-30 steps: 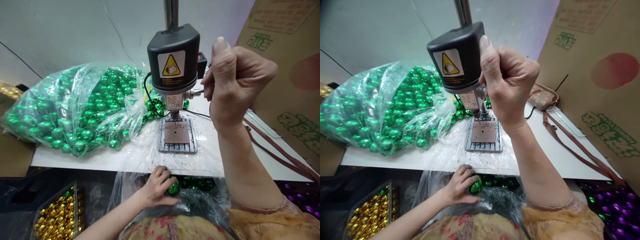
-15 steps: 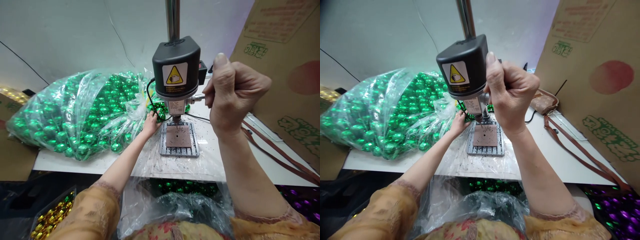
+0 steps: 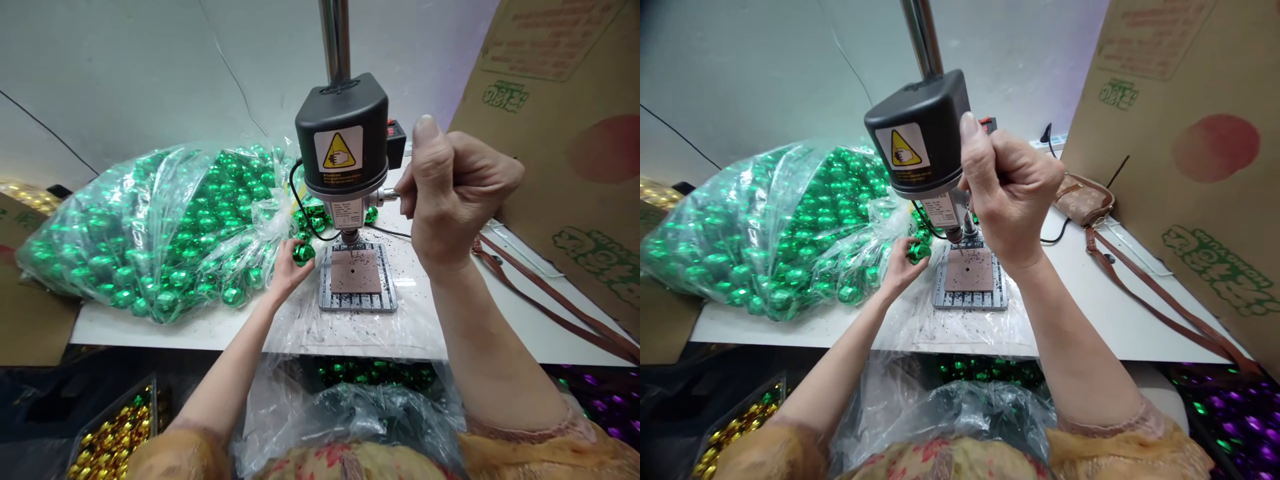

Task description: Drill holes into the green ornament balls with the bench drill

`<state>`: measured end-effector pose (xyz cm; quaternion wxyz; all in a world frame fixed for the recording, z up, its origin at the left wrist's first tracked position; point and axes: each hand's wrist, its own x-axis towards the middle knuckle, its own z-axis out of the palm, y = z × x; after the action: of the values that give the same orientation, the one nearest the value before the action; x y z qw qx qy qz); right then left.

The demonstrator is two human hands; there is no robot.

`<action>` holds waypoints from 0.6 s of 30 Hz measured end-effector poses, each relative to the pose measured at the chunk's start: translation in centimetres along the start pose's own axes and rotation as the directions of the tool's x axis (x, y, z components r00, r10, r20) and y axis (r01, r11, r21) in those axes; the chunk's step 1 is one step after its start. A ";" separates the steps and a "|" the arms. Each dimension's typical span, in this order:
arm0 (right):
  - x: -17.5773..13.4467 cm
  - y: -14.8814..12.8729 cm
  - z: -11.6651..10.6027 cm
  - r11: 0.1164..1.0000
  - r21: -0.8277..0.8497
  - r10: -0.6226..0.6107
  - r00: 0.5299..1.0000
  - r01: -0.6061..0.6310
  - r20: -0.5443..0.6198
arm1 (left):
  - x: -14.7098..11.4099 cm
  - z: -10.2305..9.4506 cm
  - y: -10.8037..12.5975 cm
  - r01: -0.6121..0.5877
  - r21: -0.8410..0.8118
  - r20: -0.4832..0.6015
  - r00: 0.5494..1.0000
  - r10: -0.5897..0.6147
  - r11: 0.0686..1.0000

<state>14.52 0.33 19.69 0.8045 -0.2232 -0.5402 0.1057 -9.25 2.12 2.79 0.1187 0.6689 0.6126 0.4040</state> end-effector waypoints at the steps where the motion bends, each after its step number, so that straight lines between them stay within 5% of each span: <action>1: 0.0 0.0 0.0 1.000 -0.007 0.005 1.000 -0.005 0.000 | -1.1 -0.2 0.6 0.064 -0.136 -0.019 0.998 -0.067 0.989; 5: -0.1 0.0 0.1 1.000 -0.025 0.006 1.000 -0.007 -0.017 | -3.6 1.0 3.3 0.261 -0.606 0.124 0.964 -0.235 0.751; 9: -0.1 0.2 0.2 1.000 0.008 -0.018 0.999 0.019 -0.029 | -3.0 3.3 4.5 0.327 -0.729 0.254 0.945 -0.205 0.601; 18: -0.3 0.4 0.0 1.000 -0.020 -0.007 1.000 0.007 -0.011 | -1.7 5.3 3.8 0.232 -0.711 0.229 0.969 -0.093 0.664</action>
<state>14.45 0.54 19.30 0.8054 -0.2299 -0.5378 0.0962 -2.72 1.46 1.19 0.4649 0.5401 0.4440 0.5432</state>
